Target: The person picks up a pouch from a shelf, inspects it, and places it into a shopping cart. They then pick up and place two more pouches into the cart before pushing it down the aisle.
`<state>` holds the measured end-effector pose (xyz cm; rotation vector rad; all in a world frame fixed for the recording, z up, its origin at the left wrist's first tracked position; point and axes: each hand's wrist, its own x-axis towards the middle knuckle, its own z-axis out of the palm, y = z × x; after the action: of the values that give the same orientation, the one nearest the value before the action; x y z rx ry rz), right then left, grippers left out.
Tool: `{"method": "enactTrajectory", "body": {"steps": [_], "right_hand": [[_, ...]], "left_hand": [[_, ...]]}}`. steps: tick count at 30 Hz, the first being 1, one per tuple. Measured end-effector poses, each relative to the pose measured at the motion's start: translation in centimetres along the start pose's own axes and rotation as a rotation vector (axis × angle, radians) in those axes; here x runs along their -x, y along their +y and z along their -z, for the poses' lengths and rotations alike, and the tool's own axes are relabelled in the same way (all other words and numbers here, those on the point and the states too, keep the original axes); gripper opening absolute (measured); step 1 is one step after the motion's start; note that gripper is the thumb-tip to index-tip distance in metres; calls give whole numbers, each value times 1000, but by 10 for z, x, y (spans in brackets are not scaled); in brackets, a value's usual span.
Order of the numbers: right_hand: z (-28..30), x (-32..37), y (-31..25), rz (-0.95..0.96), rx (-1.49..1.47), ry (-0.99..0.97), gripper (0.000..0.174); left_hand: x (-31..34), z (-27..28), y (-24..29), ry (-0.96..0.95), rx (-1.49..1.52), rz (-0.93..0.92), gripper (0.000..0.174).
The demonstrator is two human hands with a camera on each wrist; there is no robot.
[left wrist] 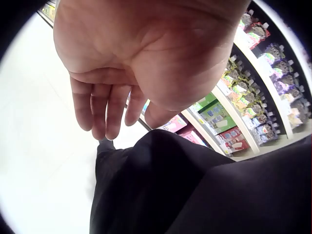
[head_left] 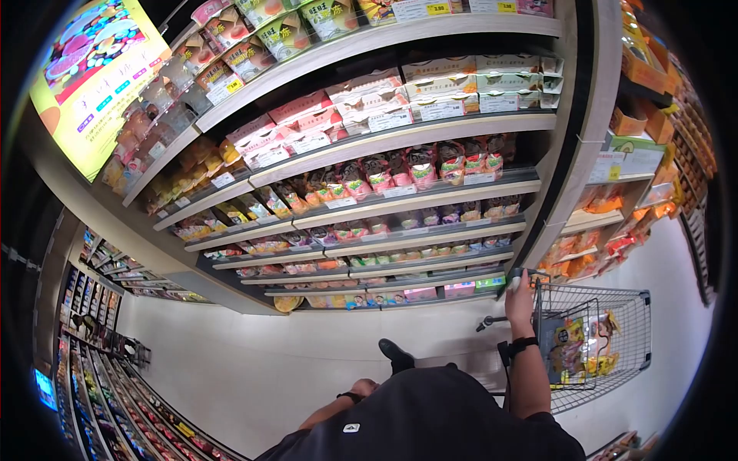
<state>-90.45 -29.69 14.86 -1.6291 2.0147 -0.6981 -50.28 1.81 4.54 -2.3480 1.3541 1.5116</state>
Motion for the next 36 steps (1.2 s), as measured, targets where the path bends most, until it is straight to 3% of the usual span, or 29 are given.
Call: {"method": "enactTrajectory", "body": {"steps": [4, 7, 10, 17, 22, 36], "right_hand": [[-6, 1, 6, 51, 34, 78, 78], [-9, 1, 11, 98, 6, 89, 79], [-9, 3, 11, 121, -15, 96, 79], [-20, -1, 21, 200, -43, 165, 80], [-18, -1, 24, 210, -40, 162, 80], [-11, 2, 18, 162, -76, 91, 75]], "left_hand": [[-9, 1, -6, 3, 158, 124, 52], [-17, 8, 0, -1, -24, 152, 47], [1, 19, 17, -21, 123, 147, 47], [-5, 21, 33, -3, 23, 62, 45], [3, 15, 47, 17, 96, 124, 45], [-13, -3, -1, -40, 55, 29, 46]]}}
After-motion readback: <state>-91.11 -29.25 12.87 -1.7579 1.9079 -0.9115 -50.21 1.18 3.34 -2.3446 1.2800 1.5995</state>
